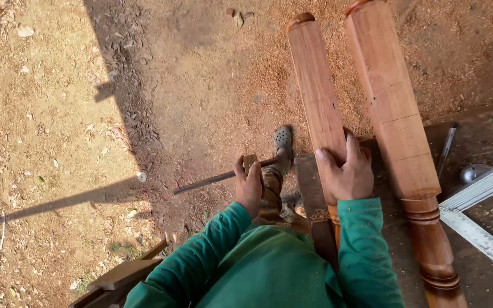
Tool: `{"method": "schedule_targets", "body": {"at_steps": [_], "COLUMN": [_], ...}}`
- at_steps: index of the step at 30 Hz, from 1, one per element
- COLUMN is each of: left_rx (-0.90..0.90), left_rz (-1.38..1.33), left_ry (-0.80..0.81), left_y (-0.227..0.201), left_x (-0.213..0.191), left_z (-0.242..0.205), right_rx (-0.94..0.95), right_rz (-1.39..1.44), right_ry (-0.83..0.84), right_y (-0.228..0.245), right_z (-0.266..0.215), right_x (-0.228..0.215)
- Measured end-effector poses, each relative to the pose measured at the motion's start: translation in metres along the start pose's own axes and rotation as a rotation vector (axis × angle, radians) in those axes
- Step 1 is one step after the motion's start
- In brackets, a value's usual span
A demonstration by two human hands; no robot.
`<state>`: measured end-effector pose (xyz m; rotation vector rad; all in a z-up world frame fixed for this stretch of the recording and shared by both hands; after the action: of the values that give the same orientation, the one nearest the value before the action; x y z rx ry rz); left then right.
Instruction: Measuring and marking wooden furniture legs using a marking gauge and a try square.
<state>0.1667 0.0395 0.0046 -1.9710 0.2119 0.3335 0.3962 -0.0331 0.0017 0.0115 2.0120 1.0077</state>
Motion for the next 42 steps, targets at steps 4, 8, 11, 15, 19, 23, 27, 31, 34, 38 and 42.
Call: {"method": "schedule_targets", "body": {"at_steps": [4, 8, 11, 15, 19, 23, 27, 31, 34, 38, 42], "left_rx": [-0.251, -0.269, -0.206, -0.225, -0.220, -0.200, -0.227, -0.055, -0.013, 0.023, -0.115], "left_rz": [0.099, 0.027, 0.006, 0.034, 0.057, 0.024, 0.019, 0.029, -0.148, -0.141, -0.077], "left_ry": [0.019, 0.153, 0.115, 0.092, 0.190, -0.008, 0.260, 0.164, 0.387, 0.452, 0.412], "left_y": [0.015, -0.023, -0.015, -0.022, -0.036, 0.011, -0.031, -0.070, -0.147, -0.114, -0.113], "left_x": [-0.001, 0.010, 0.003, 0.009, 0.002, 0.007, 0.002, 0.015, 0.039, 0.080, 0.091], "left_z": [-0.017, -0.041, -0.030, -0.040, -0.034, -0.013, -0.033, -0.008, -0.035, -0.021, -0.017], "right_rx": [0.048, 0.048, 0.020, 0.021, 0.019, 0.027, 0.063, 0.080, 0.012, -0.050, -0.078], "right_rz": [-0.034, -0.050, -0.025, -0.028, -0.033, -0.024, -0.040, -0.006, -0.008, 0.020, 0.042], "right_ry": [-0.006, 0.005, 0.012, 0.009, 0.018, 0.024, 0.023, 0.010, -0.019, -0.039, -0.052], "right_y": [-0.001, 0.004, 0.004, 0.007, 0.008, 0.006, -0.001, -0.009, -0.024, 0.000, 0.012], "right_z": [-0.001, -0.002, -0.002, -0.002, -0.004, -0.001, -0.005, 0.001, 0.008, 0.002, -0.002], "right_x": [-0.001, -0.003, -0.005, -0.006, -0.008, -0.006, -0.001, 0.005, 0.013, 0.001, -0.006]}}
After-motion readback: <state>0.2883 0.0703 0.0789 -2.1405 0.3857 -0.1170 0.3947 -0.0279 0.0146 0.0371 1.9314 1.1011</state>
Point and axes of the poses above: each hand's wrist, its own z-axis towards the middle knuckle, its own x-axis out of the palm, y = z × x, the point moved 2 cm from there along z, towards the middle knuckle, and after that the axes turned 13 degrees about x, right-handed, at the moved point
